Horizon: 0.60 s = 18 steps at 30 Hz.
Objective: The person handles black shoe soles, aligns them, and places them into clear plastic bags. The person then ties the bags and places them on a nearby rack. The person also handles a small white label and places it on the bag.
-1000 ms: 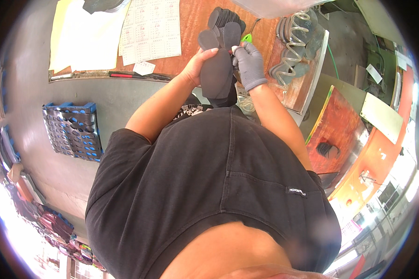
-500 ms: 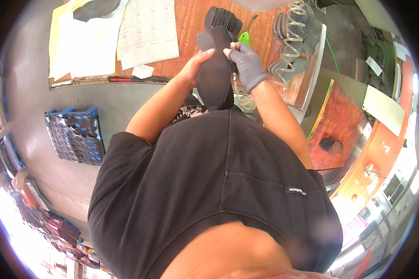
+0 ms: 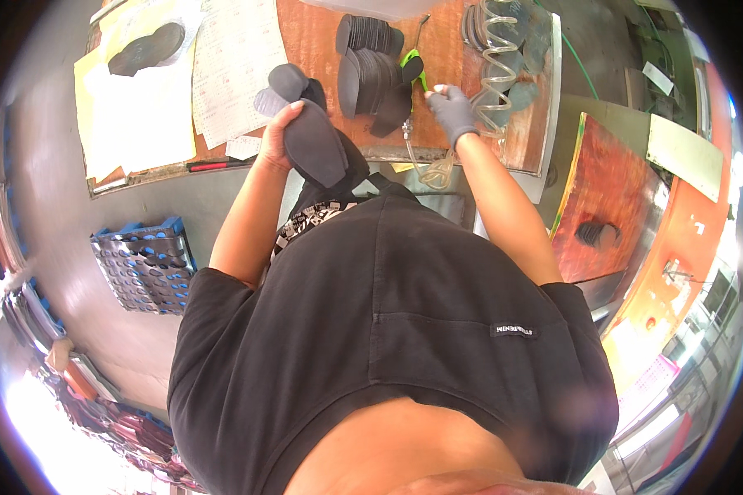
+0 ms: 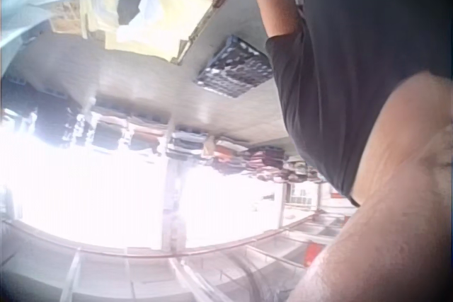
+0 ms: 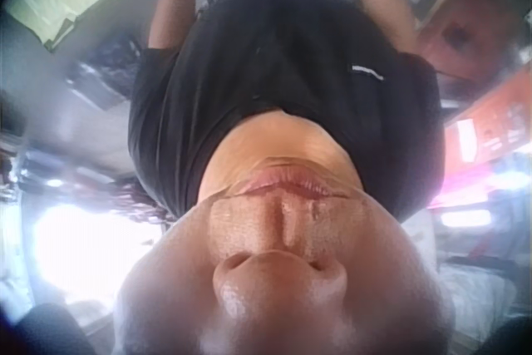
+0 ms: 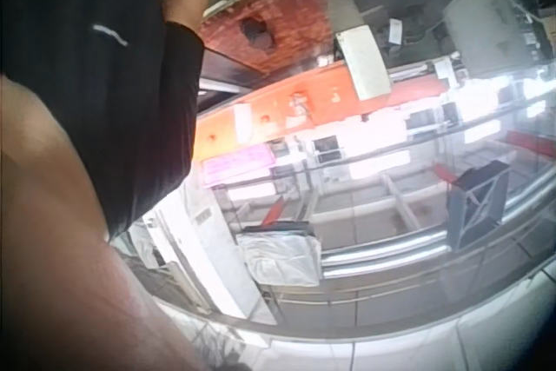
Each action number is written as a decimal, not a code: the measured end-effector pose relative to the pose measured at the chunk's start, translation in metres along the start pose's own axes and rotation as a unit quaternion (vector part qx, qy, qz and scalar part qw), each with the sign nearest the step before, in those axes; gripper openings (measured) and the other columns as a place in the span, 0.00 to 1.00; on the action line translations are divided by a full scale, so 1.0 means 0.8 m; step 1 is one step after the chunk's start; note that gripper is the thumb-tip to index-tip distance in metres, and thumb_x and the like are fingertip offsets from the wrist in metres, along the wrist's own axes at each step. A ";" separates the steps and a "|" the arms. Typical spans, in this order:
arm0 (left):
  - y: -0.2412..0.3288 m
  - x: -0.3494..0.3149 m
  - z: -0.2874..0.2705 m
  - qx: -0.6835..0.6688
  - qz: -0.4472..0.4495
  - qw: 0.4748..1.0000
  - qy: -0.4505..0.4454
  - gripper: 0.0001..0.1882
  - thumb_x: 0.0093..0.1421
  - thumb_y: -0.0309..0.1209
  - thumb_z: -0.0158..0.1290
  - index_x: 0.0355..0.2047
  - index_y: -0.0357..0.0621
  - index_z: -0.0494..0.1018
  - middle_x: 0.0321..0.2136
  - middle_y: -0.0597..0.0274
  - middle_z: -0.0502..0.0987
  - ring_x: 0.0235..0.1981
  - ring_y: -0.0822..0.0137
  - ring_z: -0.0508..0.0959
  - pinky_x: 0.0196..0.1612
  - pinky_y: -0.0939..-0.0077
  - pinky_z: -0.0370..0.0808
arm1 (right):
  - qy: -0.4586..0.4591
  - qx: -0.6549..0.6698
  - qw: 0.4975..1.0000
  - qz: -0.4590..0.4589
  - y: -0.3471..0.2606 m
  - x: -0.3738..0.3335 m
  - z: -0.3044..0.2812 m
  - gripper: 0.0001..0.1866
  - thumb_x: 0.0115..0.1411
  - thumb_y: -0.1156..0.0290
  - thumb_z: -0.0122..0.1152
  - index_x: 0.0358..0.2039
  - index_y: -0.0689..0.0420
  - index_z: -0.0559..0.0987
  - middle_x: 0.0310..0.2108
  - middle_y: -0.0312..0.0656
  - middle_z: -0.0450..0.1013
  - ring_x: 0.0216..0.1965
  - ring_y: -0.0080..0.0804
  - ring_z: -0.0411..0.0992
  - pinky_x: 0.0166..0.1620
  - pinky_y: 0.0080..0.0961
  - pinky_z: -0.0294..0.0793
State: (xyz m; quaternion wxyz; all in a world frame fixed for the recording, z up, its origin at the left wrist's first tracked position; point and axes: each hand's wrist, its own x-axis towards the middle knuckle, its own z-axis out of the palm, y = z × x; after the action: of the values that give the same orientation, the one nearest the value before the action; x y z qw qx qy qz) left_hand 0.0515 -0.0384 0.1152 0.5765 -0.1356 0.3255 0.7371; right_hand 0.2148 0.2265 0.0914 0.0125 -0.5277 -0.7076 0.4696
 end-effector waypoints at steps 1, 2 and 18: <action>0.002 -0.002 -0.003 0.003 0.010 1.000 0.002 0.23 0.52 0.40 0.52 0.38 0.28 0.70 0.35 0.45 0.76 0.34 0.55 0.77 0.41 0.62 0.75 | -0.028 -0.016 0.999 -0.012 -0.003 0.002 0.007 0.25 0.46 0.54 0.62 0.38 0.62 0.75 0.32 0.45 0.75 0.33 0.31 0.72 0.39 0.27 0.70; 0.003 -0.002 -0.005 0.010 0.008 1.000 -0.002 0.23 0.52 0.40 0.52 0.38 0.29 0.70 0.34 0.45 0.76 0.34 0.55 0.77 0.40 0.62 0.75 | -0.047 -0.039 0.998 -0.032 -0.007 0.001 0.012 0.26 0.46 0.51 0.63 0.35 0.63 0.75 0.31 0.46 0.74 0.35 0.34 0.72 0.40 0.29 0.69; -0.018 -0.004 -0.008 0.071 -0.052 0.996 0.001 0.26 0.50 0.42 0.54 0.42 0.33 0.68 0.36 0.46 0.75 0.31 0.59 0.78 0.36 0.67 0.77 | -0.077 0.256 0.963 0.022 0.017 0.025 0.051 0.13 0.48 0.74 0.62 0.35 0.62 0.75 0.29 0.36 0.73 0.30 0.23 0.70 0.34 0.22 0.69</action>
State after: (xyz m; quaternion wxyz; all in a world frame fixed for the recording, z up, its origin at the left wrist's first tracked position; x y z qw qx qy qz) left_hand 0.0647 -0.0430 0.1077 0.6217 -0.1116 0.3704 0.6811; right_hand 0.1948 0.2153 0.0497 0.0823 -0.4845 -0.5511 0.6744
